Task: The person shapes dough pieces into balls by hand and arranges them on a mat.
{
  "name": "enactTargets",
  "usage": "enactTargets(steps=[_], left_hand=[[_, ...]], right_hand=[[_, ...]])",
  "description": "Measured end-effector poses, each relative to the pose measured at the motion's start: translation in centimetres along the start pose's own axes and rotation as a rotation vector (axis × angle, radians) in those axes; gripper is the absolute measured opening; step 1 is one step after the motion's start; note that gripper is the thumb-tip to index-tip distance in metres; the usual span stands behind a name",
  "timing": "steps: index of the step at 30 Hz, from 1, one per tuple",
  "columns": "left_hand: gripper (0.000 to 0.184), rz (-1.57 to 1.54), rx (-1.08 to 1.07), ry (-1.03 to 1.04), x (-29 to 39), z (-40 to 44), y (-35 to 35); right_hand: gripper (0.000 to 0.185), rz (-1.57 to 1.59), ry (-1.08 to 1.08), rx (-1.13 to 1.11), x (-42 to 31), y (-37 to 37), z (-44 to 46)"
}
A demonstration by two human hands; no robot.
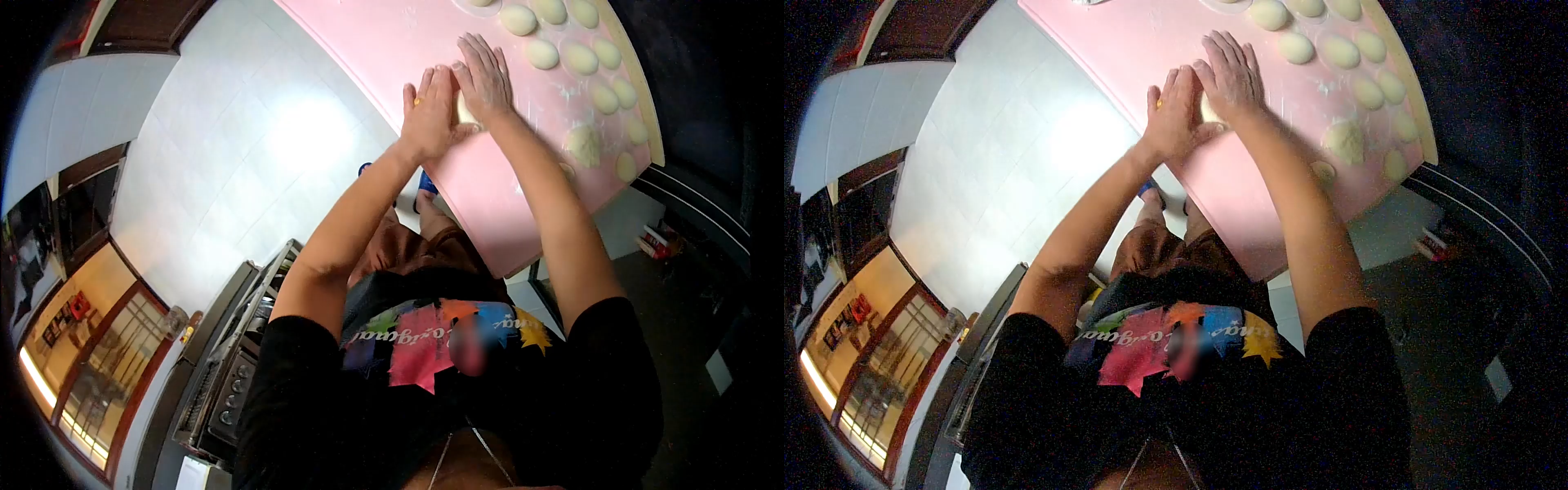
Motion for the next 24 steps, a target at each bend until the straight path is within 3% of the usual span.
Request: enactTargets(steps=[1, 3, 4, 5, 7, 9, 11, 15, 18, 19, 21, 22, 24], left_hand=[[0.091, 0.011, -0.037, -0.023, 0.1, 0.5, -0.1], [0.086, 0.023, 0.085, 0.004, 0.8, 0.3, 1.1], [0.083, -0.001, 0.063, 0.005, 1.9, -0.7, 1.2], [0.081, -0.026, 0.037, 0.006, 3.2, -1.9, 0.8], [0.085, -0.13, -0.093, -0.039, 4.5, -4.7, 1.6], [0.084, -0.013, 0.125, 0.038, 3.9, -7.6, 5.3], [0.086, -0.051, 0.102, 0.023, 3.3, -8.2, 5.2], [0.098, -0.126, 0.068, 0.058, 1.3, -5.4, 2.7], [0.106, -0.107, 0.032, -0.007, 0.5, -1.8, 1.4], [0.109, -0.102, 0.005, -0.049, 1.1, -0.9, 0.6], [0.109, -0.122, -0.044, -0.061, 2.0, -0.8, 0.2], [0.107, -0.075, -0.057, -0.063, 2.4, -1.8, 0.6], [0.103, 0.054, 0.01, 0.0, 1.2, -5.4, 3.4]], right_hand=[[0.047, 0.0, -0.002, 0.0, 0.5, 0.5, 0.4], [0.046, 0.207, 0.071, -0.125, 1.4, 1.5, 1.3], [0.048, 0.774, 0.254, -0.225, 1.1, -0.1, 1.0], [0.048, 0.773, 0.257, -0.225, 0.5, -0.8, -0.3], [0.051, 0.124, 0.14, -0.019, -0.9, -2.7, -3.3], [0.049, 0.005, 0.39, 0.039, -2.5, -1.2, -8.2], [0.049, 0.06, 0.469, -0.004, -2.8, -0.3, -9.1], [0.048, -0.017, 0.301, 0.012, -1.6, -0.4, -4.9], [0.043, -0.234, -0.091, -0.068, -1.0, -1.3, -1.5], [0.043, -0.242, -0.081, -0.066, -0.8, -0.8, -1.0], [0.042, 0.16, 0.014, -0.067, -0.2, 0.3, 0.3], [0.042, 0.212, -0.072, -0.172, -1.5, -1.4, -0.2], [0.043, 0.082, -0.032, -0.031, -6.1, -4.1, -3.5]])
Point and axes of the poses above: each hand's wrist, its own z-axis towards the middle knuckle, its own y-axis out of the palm, x = y × z, the point moved 2 cm from there along z, towards the middle knuckle, and after that the axes turned 3 degrees about -x, right-handed, at the moved point
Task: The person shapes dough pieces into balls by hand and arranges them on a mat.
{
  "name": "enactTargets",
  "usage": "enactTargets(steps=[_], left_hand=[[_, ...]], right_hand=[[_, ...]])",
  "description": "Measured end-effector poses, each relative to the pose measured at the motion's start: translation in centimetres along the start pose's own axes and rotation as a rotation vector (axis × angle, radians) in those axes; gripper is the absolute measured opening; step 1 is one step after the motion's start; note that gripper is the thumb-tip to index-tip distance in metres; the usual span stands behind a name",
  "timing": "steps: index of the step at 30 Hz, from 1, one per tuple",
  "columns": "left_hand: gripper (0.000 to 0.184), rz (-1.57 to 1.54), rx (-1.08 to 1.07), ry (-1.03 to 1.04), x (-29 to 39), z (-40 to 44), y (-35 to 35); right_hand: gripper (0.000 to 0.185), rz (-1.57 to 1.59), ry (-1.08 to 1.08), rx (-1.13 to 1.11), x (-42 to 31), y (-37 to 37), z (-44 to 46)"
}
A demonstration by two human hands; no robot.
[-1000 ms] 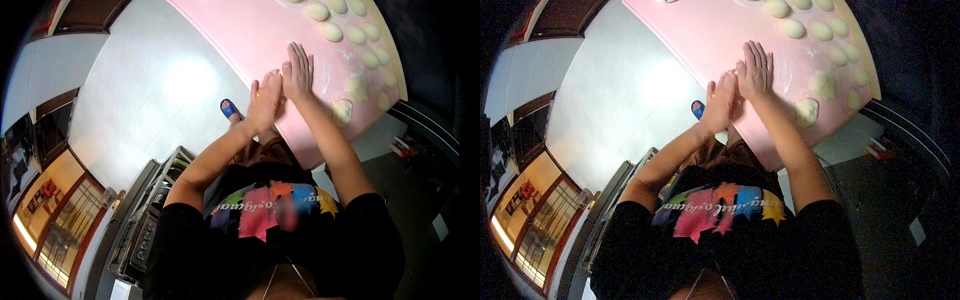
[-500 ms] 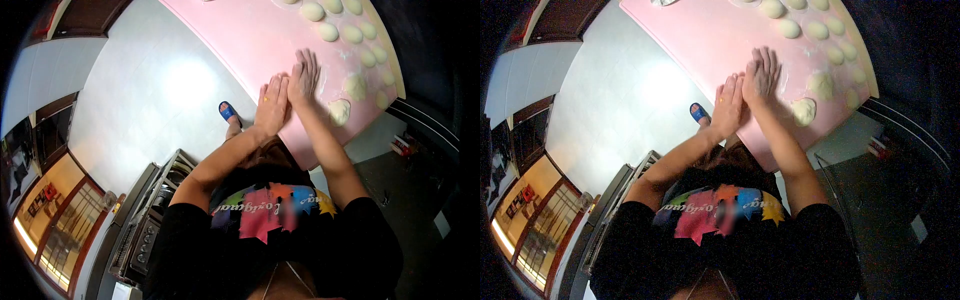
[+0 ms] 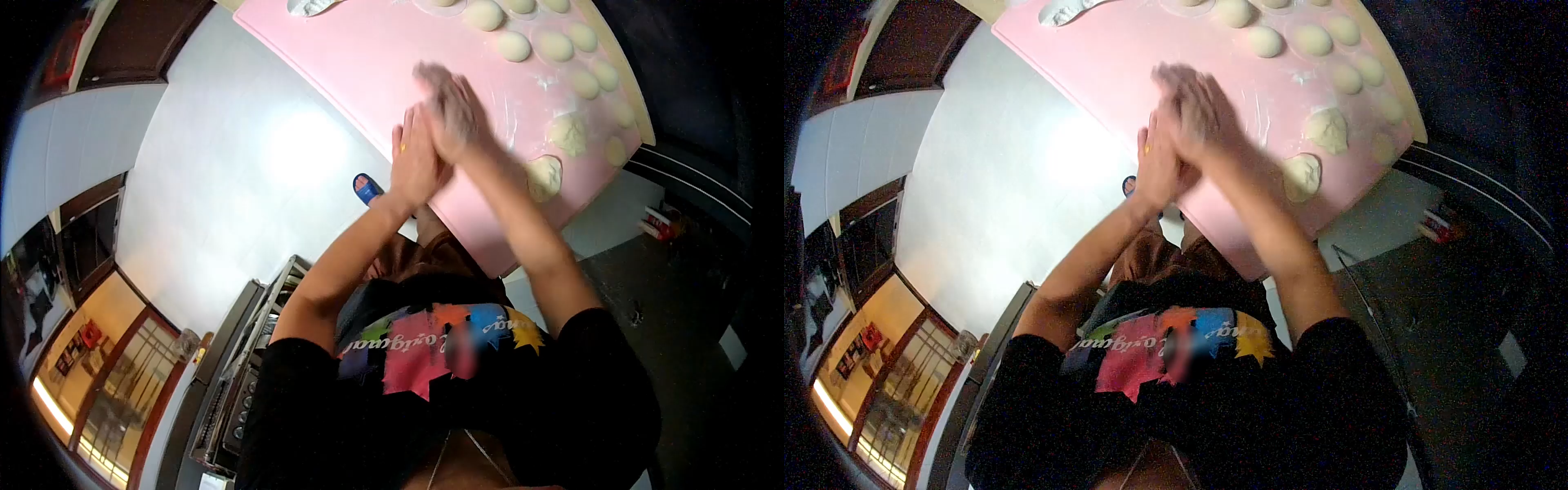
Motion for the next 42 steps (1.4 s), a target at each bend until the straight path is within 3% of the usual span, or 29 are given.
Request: enactTargets(steps=[1, 3, 5, 6, 7, 8, 9, 11, 13, 15, 16, 17, 19, 21, 23, 25, 27, 30, 32, 34, 35, 37, 39, 41, 42], left_hand=[[0.103, 0.0, -0.003, 0.004, 0.5, -1.5, -0.6], [0.1, -0.025, -0.183, -0.023, 0.3, -3.9, -2.0], [0.096, -0.128, 0.073, 0.044, -2.3, -4.0, -2.0], [0.094, -0.039, 0.161, 0.025, -3.3, -3.5, -2.5], [0.09, 0.047, 0.181, -0.018, -3.6, -1.8, -3.4], [0.088, 0.124, 0.176, -0.032, -3.9, 0.1, -4.4], [0.088, 0.198, 0.173, -0.045, -4.2, 2.3, -5.0], [0.093, 0.253, 0.153, -0.062, -5.6, 5.3, -5.3], [0.099, 0.304, 0.137, -0.084, -5.8, 6.3, -5.3], [0.104, 0.428, 0.033, -0.112, -5.6, 6.6, -5.2], [0.107, 0.442, 0.063, -0.094, -6.5, 5.2, -5.9], [0.107, 0.444, 0.052, -0.106, -6.5, 5.0, -6.0], [0.108, 0.415, -0.01, -0.119, -6.6, 5.2, -6.9], [0.107, 0.43, -0.004, -0.108, -6.8, 5.3, -6.8], [0.107, 0.431, 0.009, -0.1, -6.9, 5.1, -6.2], [0.106, 0.465, 0.025, -0.11, -7.1, 4.9, -5.7], [0.106, 0.449, 0.019, -0.115, -7.0, 4.7, -6.0], [0.106, 0.437, 0.019, -0.117, -7.1, 4.7, -6.1], [0.106, 0.434, 0.014, -0.121, -7.3, 4.5, -6.0], [0.107, 0.442, 0.029, -0.1, -7.5, 4.7, -5.8], [0.107, 0.443, 0.033, -0.101, -7.5, 4.6, -5.8], [0.106, 0.448, -0.006, -0.13, -6.9, 4.8, -6.1], [0.106, 0.441, -0.037, -0.184, -6.3, 4.9, -6.5], [0.104, 0.433, -0.061, -0.218, -6.0, 5.0, -6.6], [0.103, 0.412, -0.074, -0.231, -5.8, 5.0, -6.8]], right_hand=[[0.042, -0.127, -0.012, 0.069, -1.9, -0.7, -1.6], [0.042, 0.02, 0.022, 0.117, -2.5, 2.4, -5.1], [0.034, 0.027, 0.056, 0.108, -2.6, 1.1, -4.5], [0.029, 0.072, 0.108, 0.043, -1.3, 0.0, -3.5], [0.024, 0.115, 0.16, -0.021, -0.1, -0.8, -2.8], [0.018, 0.198, 0.273, 0.107, 0.7, -1.7, -2.6], [0.018, -0.006, 0.223, 0.105, 2.8, -3.9, -2.2], [0.032, -0.044, 0.239, 0.153, 7.3, -4.5, -4.8], [0.04, -0.292, 0.321, -0.149, 8.3, -4.6, -7.8], [0.053, -0.285, 0.185, -0.158, 5.4, -3.3, -8.8], [0.063, -0.293, 0.121, -0.332, 1.4, -4.4, -6.9], [0.063, -0.28, 0.12, -0.343, 1.2, -4.1, -5.6], [0.067, -0.3, -0.148, -0.191, 2.9, -2.2, -1.3], [0.07, -0.502, 0.217, -0.135, 7.0, -2.8, 0.5], [0.075, -0.432, 0.419, 0.019, 9.3, -5.1, -2.2], [0.075, -0.517, 0.405, -0.056, 9.2, -4.5, -8.4], [0.08, -0.413, 0.336, -0.202, 4.2, -2.9, -11.4], [0.078, -0.393, 0.223, -0.324, -1.0, -2.1, -5.6], [0.075, -0.487, 0.183, -0.321, 1.2, -1.3, -1.8], [0.072, -0.628, 0.35, -0.265, 5.7, -2.4, 0.9], [0.075, -0.547, 0.359, -0.144, 8.5, -3.4, -0.2], [0.079, -0.605, 0.373, -0.271, 9.4, -5.7, -4.6], [0.078, -0.5, 0.247, -0.22, 6.2, -4.4, -9.8], [0.075, -0.534, 0.301, -0.508, -1.1, -3.3, -8.2], [0.072, -0.348, 0.154, -0.478, -2.3, -2.4, -6.3]])
Point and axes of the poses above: each hand's wrist, its own z-axis towards the middle knuckle, its own y-axis out of the palm, x = y × z, the point moved 2 cm from there along z, towards the middle knuckle, and after that the axes turned 3 degrees about -x, right-handed, at the moved point
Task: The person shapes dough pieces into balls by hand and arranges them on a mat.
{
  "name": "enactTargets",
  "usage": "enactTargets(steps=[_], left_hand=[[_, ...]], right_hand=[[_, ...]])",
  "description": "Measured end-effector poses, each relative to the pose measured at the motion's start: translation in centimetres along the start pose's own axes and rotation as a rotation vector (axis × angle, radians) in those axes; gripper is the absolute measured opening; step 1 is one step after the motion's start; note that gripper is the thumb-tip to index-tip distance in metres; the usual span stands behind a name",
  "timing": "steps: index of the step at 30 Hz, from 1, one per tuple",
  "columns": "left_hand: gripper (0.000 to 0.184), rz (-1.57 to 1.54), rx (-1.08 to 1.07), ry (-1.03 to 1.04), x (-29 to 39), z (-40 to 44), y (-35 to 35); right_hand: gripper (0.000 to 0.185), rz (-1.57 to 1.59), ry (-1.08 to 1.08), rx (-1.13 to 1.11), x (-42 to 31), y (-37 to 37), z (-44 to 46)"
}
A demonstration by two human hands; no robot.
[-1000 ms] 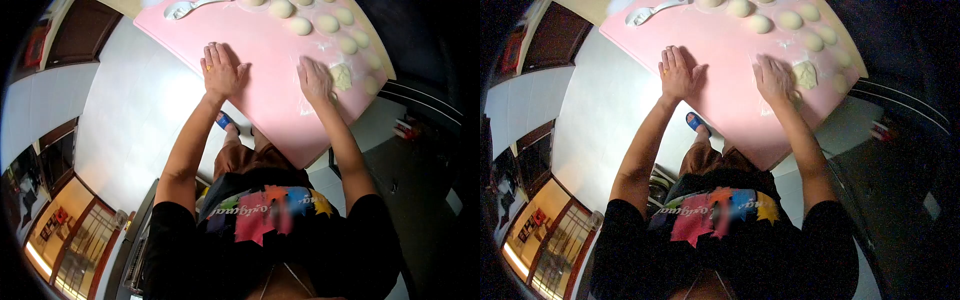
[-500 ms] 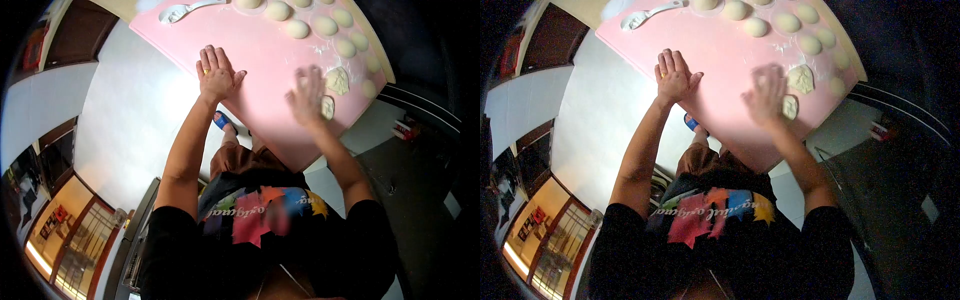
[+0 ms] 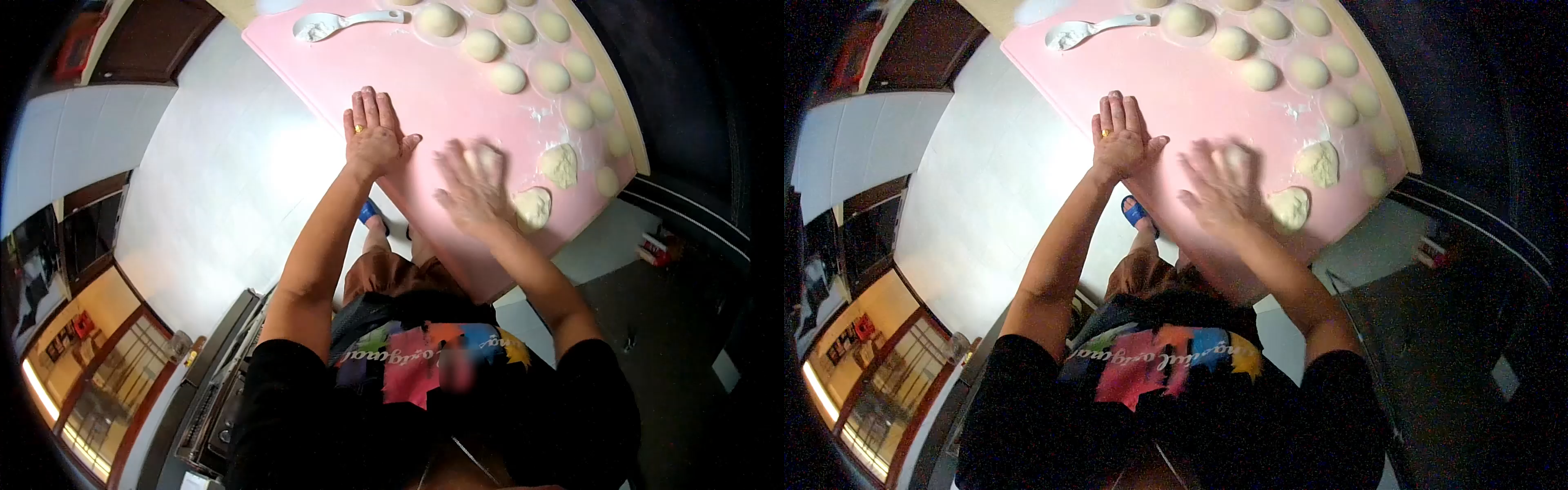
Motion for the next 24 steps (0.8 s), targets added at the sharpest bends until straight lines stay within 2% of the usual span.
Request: enactTargets(steps=[1, 2, 4, 5, 6, 7, 9, 12, 13, 15, 17, 19, 21, 22, 24], left_hand=[[0.103, 0.002, 0.007, -0.012, -0.3, 0.1, 0.1], [0.103, -0.004, 0.003, 0.0, -0.4, 0.1, 0.4], [0.103, -0.039, -0.004, 0.01, -0.3, 0.1, 0.2], [0.103, -0.038, -0.007, 0.012, -0.2, 0.2, 0.4], [0.105, -0.027, -0.01, 0.016, -0.3, 0.4, 0.6], [0.106, -0.019, -0.013, 0.023, -0.4, 0.5, 0.8], [0.106, -0.025, -0.003, 0.022, 0.7, -0.2, 0.1], [0.106, -0.044, -0.002, 0.015, 1.6, -0.7, -0.2], [0.106, -0.04, 0.014, 0.024, 1.5, -0.6, -0.3], [0.105, 0.04, 0.005, 0.028, 0.9, -0.4, 0.6], [0.105, 0.115, -0.017, 0.036, 1.0, -0.4, 0.6], [0.105, -0.087, -0.046, 0.013, 1.8, -0.6, -0.4], [0.105, -0.088, -0.032, 0.026, 2.4, -0.7, -0.5], [0.104, -0.082, -0.066, 0.017, 2.9, -0.7, -0.9], [0.104, -0.068, -0.094, 0.005, 3.8, -1.2, -0.7]], right_hand=[[0.07, 0.152, -0.178, 0.047, -0.8, -0.4, 1.8], [0.07, 0.152, -0.189, 0.048, -0.3, -0.6, 4.1], [0.07, -0.058, -0.115, 0.266, 1.6, -1.1, 10.0], [0.071, -0.029, 0.011, 0.168, 4.2, -2.7, 11.8], [0.072, -0.151, 0.21, 0.259, 6.8, -1.9, 12.0], [0.071, -0.107, 0.292, 0.255, 9.3, -1.5, 10.4], [0.072, -0.119, 0.242, 0.247, 10.3, -1.2, 5.1], [0.075, -0.071, -0.021, 0.085, 5.8, -0.1, -0.7], [0.075, -0.034, -0.121, 0.008, 2.2, -0.9, 0.2], [0.07, 0.075, -0.282, 0.144, -1.3, -2.7, 5.2], [0.065, -0.076, -0.229, 0.338, -0.2, -3.2, 11.7], [0.063, -0.079, -0.028, 0.305, 3.9, -4.5, 14.9], [0.065, -0.183, 0.087, 0.284, 7.9, -5.1, 11.8], [0.065, -0.188, 0.054, 0.266, 9.8, -3.3, 9.0], [0.065, -0.234, 0.053, 0.192, 7.1, -1.4, 3.8]])
Point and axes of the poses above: each hand's wrist, its own z-axis towards the middle knuckle, its own y-axis out of the palm, x = y × z, the point moved 2 cm from there along z, towards the middle knuckle, and after that the axes turned 3 degrees about -x, right-handed, at the moved point
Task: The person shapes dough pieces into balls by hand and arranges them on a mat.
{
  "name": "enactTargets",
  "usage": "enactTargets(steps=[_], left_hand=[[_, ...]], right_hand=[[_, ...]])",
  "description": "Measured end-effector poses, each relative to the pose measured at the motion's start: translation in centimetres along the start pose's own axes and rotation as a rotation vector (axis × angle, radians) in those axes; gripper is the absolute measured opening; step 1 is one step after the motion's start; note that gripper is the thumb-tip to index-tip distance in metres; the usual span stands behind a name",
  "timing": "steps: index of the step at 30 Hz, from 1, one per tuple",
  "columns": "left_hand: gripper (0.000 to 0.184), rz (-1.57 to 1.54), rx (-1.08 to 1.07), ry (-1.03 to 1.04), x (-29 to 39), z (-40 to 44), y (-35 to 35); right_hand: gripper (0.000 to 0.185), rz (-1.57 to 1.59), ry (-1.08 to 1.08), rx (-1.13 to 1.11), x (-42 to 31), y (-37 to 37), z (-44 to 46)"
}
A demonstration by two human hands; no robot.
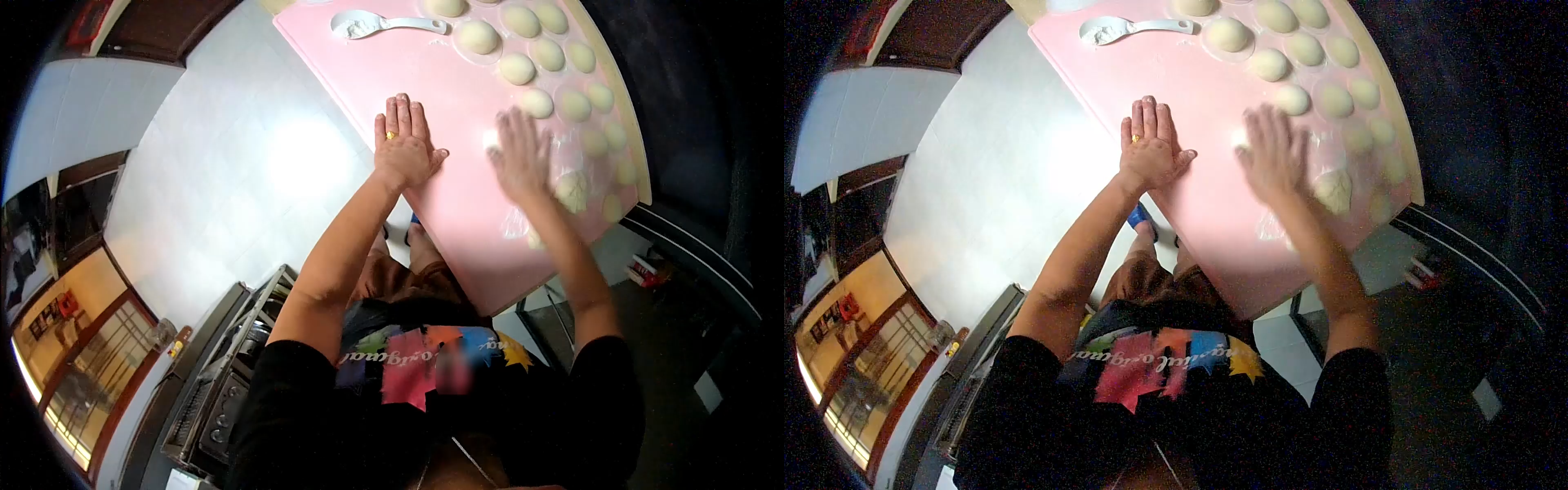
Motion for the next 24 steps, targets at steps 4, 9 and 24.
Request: enactTargets(steps=[4, 9, 24], left_hand=[[0.102, -0.002, 0.057, 0.018, -1.2, 0.7, 2.3], [0.104, -0.119, 0.064, 0.052, -0.3, 0.6, 0.5], [0.112, -0.178, 0.018, 0.056, -0.7, 1.2, -1.0]], right_hand=[[0.064, 0.138, -0.219, 0.033, -7.0, -3.1, 4.0], [0.064, -0.014, -0.081, 0.157, -2.3, -0.8, 15.2], [0.063, 0.373, -0.171, 0.126, -0.9, -0.1, 7.6]])
Point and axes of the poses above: each hand's wrist, its own z-axis towards the middle knuckle, its own y-axis out of the palm, x = y × z, the point moved 2 cm from there along z, towards the middle knuckle, and after that the axes turned 3 degrees about -x, right-handed, at the moved point
